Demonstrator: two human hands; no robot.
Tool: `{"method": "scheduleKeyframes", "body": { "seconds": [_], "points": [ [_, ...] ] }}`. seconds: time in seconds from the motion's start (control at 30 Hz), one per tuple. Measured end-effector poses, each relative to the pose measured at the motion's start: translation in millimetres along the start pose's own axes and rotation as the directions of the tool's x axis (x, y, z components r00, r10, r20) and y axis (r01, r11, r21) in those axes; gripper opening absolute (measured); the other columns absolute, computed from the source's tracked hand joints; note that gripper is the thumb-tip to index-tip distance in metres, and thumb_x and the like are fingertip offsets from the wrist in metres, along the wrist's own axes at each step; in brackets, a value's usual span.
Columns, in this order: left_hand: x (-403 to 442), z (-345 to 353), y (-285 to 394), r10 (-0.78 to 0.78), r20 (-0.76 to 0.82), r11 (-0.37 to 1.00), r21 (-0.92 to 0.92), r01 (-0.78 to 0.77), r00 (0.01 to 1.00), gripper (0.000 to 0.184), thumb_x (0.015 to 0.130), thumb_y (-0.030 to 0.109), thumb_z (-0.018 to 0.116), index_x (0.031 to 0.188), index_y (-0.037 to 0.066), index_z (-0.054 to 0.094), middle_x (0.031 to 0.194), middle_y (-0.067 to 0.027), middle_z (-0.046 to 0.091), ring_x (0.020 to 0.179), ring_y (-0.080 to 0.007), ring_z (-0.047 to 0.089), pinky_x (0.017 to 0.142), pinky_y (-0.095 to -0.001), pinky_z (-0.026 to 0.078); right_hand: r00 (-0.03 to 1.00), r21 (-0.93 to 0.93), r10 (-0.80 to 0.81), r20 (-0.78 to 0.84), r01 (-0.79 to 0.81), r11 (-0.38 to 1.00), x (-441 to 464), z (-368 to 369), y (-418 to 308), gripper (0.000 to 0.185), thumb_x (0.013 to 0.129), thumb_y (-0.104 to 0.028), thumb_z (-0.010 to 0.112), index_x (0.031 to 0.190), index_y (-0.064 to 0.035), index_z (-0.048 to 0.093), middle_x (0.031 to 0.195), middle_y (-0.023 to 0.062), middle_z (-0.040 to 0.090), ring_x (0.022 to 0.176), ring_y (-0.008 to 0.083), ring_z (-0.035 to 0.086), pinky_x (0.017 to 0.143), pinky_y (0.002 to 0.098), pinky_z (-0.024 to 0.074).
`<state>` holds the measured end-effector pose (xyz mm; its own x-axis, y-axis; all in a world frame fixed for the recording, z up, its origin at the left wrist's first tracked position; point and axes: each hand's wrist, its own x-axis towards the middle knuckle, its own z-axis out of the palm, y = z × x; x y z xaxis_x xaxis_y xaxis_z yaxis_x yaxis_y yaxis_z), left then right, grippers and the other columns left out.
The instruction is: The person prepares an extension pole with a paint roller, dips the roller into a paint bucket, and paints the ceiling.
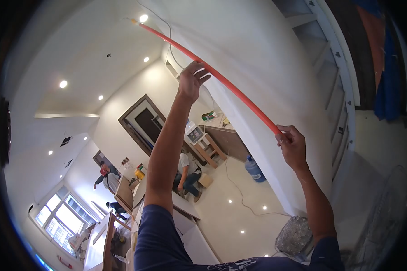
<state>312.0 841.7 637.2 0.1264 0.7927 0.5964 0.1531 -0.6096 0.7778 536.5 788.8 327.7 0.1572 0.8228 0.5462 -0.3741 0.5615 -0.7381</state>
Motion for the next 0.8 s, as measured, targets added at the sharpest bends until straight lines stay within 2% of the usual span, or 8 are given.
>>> {"method": "scheduleKeyframes", "body": {
  "seconds": [0.13, 0.27, 0.37, 0.47, 0.5, 0.6, 0.7, 0.8],
  "points": [
    [-13, 22, 13, 0.033, 0.05, 0.999, 0.012, -0.033, 0.998, 0.028, 0.093, 0.02, 0.053, 0.117, 0.006, 0.06, 0.113, -0.0072, 0.063, 0.106, -0.0228, 0.063, 0.096, -0.0383, 0.049, 0.999, 0.026, -0.028, -0.015, 0.029, 0.999, -10, -19, -3, 0.024, 0.097, -0.009, 0.069, 0.119, 0.0, 0.065, 0.072, 0.0015, 0.061, 0.062, 0.006, 0.053, 0.052, 0.0214, 0.0406],
    [-43, 52, 19, 0.077, 0.213, 0.997, 0.002, -0.079, 0.974, 0.043, 0.089, 0.019, 0.051, 0.128, 0.001, 0.057, 0.125, -0.0094, 0.061, 0.113, -0.0225, 0.061, 0.099, -0.0386, 0.047, 0.999, 0.088, -0.035, -0.013, 0.036, 0.995, -39, -64, 3, 0.026, 0.096, -0.007, 0.066, 0.121, -0.001, 0.062, 0.071, 0.0023, 0.058, 0.057, 0.0057, 0.049, 0.045, 0.0197, 0.0369],
    [-77, 93, 37, 0.073, 0.284, 0.996, 0.03, -0.085, 0.956, 0.055, 0.085, 0.019, 0.052, 0.135, -0.004, 0.053, 0.131, -0.011, 0.059, 0.118, -0.0224, 0.06, 0.102, -0.0378, 0.046, 0.993, 0.174, -0.098, -0.059, 0.107, 0.979, -63, -95, 11, 0.022, 0.098, -0.008, 0.065, 0.118, 0.0008, 0.063, 0.074, 0.0044, 0.059, 0.059, 0.0075, 0.051, 0.046, 0.02, 0.0379],
    [-96, 115, 47, 0.056, 0.338, 0.997, 0.022, -0.067, 0.94, 0.06, 0.084, 0.019, 0.052, 0.139, -0.005, 0.05, 0.136, -0.0122, 0.056, 0.122, -0.0237, 0.059, 0.105, -0.038, 0.044, 0.994, 0.163, -0.087, -0.07, 0.098, 0.982, -80, -124, 16, 0.022, 0.098, -0.009, 0.066, 0.117, 0.0014, 0.063, 0.074, 0.0052, 0.059, 0.059, 0.0081, 0.052, 0.045, 0.0205, 0.0384],
    [-103, 123, 53, 0.071, 0.356, 0.996, 0.026, -0.085, 0.932, 0.065, 0.083, 0.018, 0.054, 0.143, -0.006, 0.047, 0.141, -0.0134, 0.053, 0.126, -0.0249, 0.057, 0.108, -0.038, 0.043, 0.994, 0.161, -0.077, -0.079, 0.089, 0.983, -84, -131, 12, 0.025, 0.097, -0.014, 0.07, 0.116, 0.0004, 0.064, 0.074, 0.0047, 0.059, 0.059, 0.0078, 0.052, 0.046, 0.0204, 0.0392],
    [-113, 133, 56, 0.111, 0.394, 0.989, 0.049, -0.141, 0.912, 0.07, 0.081, 0.018, 0.057, 0.145, -0.006, 0.045, 0.143, -0.0139, 0.051, 0.129, -0.0256, 0.055, 0.108, -0.0375, 0.042, 0.991, 0.094, -0.046, -0.128, 0.058, 0.994, -96, -143, -1, 0.023, 0.097, -0.013, 0.07, 0.115, -0.0008, 0.065, 0.074, 0.0046, 0.06, 0.059, 0.0072, 0.052, 0.046, 0.02, 0.0395],
    [-118, 141, 57, 0.15, 0.385, 0.988, -0.034, -0.149, 0.911, 0.063, 0.081, 0.015, 0.062, 0.134, -0.015, 0.049, 0.135, -0.0183, 0.051, 0.12, -0.0273, 0.059, 0.102, -0.038, 0.048, 0.994, 0.095, -0.039, -0.098, 0.049, 0.994, -102, -154, -5, 0.02, 0.097, -0.01, 0.068, 0.115, -0.0009, 0.065, 0.075, 0.0047, 0.06, 0.06, 0.0068, 0.053, 0.046, 0.0196, 0.0395],
    [-118, 142, 53, 0.155, 0.382, 0.988, -0.056, -0.144, 0.911, 0.061, 0.08, 0.012, 0.061, 0.134, -0.015, 0.049, 0.135, -0.0189, 0.05, 0.12, -0.0286, 0.059, 0.1, -0.0383, 0.05, 0.994, 0.085, -0.039, -0.1, 0.048, 0.995, -103, -156, -7, 0.02, 0.097, -0.01, 0.068, 0.114, -0.0006, 0.065, 0.076, 0.0049, 0.06, 0.06, 0.0068, 0.053, 0.046, 0.0194, 0.0392]
  ]
}}
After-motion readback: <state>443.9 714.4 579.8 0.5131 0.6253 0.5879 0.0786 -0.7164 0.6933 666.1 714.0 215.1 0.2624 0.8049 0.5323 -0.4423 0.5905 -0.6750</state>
